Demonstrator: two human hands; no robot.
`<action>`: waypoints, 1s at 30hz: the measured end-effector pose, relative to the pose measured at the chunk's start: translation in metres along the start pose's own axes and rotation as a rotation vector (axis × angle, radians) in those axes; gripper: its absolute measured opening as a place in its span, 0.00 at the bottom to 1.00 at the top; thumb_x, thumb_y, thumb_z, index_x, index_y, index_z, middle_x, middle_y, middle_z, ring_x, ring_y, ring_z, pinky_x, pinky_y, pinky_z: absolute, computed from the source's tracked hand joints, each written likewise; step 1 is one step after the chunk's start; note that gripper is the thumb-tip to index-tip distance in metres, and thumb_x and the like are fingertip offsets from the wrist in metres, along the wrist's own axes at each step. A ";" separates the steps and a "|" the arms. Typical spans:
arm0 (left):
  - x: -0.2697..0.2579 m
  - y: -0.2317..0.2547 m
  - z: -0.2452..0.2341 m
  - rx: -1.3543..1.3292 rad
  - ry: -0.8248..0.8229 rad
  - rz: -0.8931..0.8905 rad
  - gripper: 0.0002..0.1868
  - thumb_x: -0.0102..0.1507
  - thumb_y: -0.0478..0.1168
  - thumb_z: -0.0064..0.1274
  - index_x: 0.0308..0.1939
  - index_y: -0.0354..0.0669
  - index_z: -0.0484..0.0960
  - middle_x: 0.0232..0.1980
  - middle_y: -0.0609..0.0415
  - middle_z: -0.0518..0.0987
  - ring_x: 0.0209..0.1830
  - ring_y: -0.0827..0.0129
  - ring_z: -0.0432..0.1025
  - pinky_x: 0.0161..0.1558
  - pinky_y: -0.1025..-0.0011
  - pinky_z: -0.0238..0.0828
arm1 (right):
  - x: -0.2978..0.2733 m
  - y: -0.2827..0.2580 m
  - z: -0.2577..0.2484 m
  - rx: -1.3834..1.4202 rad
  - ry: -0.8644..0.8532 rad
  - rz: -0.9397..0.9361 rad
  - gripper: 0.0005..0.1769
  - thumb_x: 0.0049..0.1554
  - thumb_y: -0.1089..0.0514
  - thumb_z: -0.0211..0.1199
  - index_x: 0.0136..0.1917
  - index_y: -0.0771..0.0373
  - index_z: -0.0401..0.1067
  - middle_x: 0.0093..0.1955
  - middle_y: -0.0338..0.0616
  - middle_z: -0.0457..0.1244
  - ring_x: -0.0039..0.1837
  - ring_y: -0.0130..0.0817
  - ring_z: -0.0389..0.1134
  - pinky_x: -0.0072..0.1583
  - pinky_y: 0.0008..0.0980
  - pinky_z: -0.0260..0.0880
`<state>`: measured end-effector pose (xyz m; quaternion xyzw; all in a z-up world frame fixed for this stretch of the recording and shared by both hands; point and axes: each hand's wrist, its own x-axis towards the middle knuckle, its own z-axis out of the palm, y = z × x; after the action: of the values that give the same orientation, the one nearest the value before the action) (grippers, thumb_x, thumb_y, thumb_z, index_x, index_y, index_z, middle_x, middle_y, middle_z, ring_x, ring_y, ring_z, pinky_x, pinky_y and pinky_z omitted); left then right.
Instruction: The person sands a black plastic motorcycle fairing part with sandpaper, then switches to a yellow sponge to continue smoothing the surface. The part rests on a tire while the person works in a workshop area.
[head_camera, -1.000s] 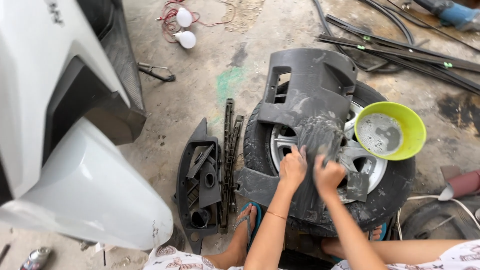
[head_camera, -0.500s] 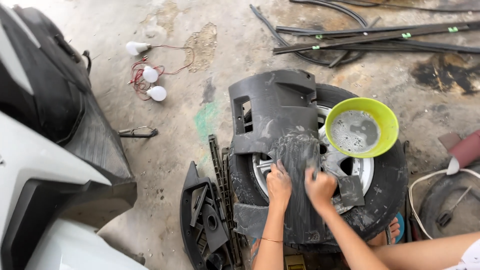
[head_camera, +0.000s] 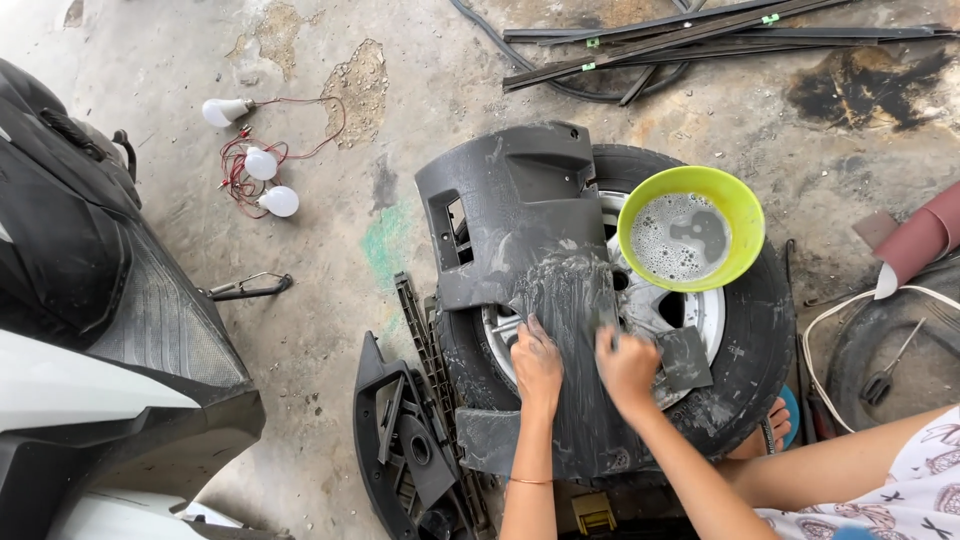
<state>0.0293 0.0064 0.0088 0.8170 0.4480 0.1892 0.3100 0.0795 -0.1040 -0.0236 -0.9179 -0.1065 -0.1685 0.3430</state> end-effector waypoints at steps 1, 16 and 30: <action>-0.001 0.005 -0.004 0.004 0.006 0.000 0.21 0.74 0.47 0.38 0.31 0.40 0.74 0.20 0.33 0.77 0.23 0.42 0.79 0.20 0.55 0.71 | -0.029 0.006 -0.020 0.027 -0.050 0.013 0.27 0.51 0.59 0.64 0.14 0.62 0.61 0.13 0.51 0.52 0.21 0.57 0.58 0.30 0.43 0.57; 0.003 -0.002 0.005 -0.011 0.037 -0.002 0.21 0.75 0.46 0.38 0.30 0.40 0.74 0.20 0.32 0.77 0.23 0.40 0.78 0.20 0.53 0.71 | 0.001 0.012 -0.008 0.140 -0.001 -0.172 0.27 0.51 0.61 0.64 0.15 0.62 0.59 0.13 0.51 0.50 0.21 0.57 0.58 0.29 0.39 0.56; -0.061 -0.028 -0.064 0.185 0.084 0.276 0.17 0.74 0.44 0.41 0.46 0.46 0.88 0.40 0.53 0.81 0.34 0.59 0.74 0.49 0.57 0.59 | 0.062 -0.045 0.020 0.081 -0.185 -0.297 0.34 0.65 0.56 0.55 0.17 0.56 0.56 0.16 0.32 0.44 0.20 0.24 0.42 0.26 0.28 0.37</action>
<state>-0.0572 -0.0123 0.0346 0.8872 0.3594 0.2220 0.1856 0.1279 -0.0524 0.0125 -0.8891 -0.2787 -0.1277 0.3400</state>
